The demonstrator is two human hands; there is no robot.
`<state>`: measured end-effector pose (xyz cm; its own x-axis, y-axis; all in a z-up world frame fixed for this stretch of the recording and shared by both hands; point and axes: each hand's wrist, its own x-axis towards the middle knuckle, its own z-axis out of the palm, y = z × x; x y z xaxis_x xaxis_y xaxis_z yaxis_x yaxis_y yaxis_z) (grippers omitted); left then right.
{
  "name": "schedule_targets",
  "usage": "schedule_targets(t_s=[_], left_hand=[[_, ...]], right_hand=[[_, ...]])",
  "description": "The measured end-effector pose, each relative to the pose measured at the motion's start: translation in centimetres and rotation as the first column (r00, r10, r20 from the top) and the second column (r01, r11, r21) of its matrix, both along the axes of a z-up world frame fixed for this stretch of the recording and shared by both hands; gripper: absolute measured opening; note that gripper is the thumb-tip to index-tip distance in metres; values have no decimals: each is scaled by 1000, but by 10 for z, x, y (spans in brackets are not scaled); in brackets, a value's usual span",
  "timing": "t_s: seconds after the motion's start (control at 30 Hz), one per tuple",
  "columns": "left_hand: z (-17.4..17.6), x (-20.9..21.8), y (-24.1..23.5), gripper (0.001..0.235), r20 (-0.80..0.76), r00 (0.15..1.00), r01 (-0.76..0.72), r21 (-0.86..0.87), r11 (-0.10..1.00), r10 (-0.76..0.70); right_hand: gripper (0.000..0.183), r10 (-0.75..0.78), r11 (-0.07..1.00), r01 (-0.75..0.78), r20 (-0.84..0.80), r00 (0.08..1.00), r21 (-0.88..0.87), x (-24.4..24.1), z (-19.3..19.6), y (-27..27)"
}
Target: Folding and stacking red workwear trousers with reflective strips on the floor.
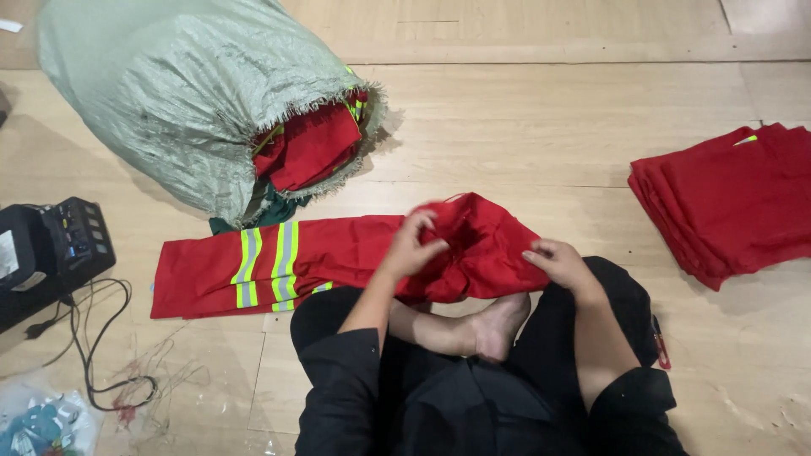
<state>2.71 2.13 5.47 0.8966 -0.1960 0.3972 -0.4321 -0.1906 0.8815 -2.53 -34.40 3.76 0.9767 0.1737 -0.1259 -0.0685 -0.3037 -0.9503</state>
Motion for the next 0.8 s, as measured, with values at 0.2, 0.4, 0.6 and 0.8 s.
schedule_targets(t_s=[0.2,0.4,0.6,0.8], left_hand=[[-15,-83,-89,40,27,990,132,160,978,-138],[-7,-82,-81,38,246,960,108,114,988,-133],[-42,-9,35,61,348,881,-462,497,735,320],[-143,26,98,43,34,931,-224,838,498,362]], right_hand=[[68,195,795,53,337,921,-604,-5,62,71],[34,125,937,37,432,893,-348,3,18,17],[39,-263,962,266,437,860,55,3,-23,-51],[50,-387,900,281,316,866,333,10,-51,-66]])
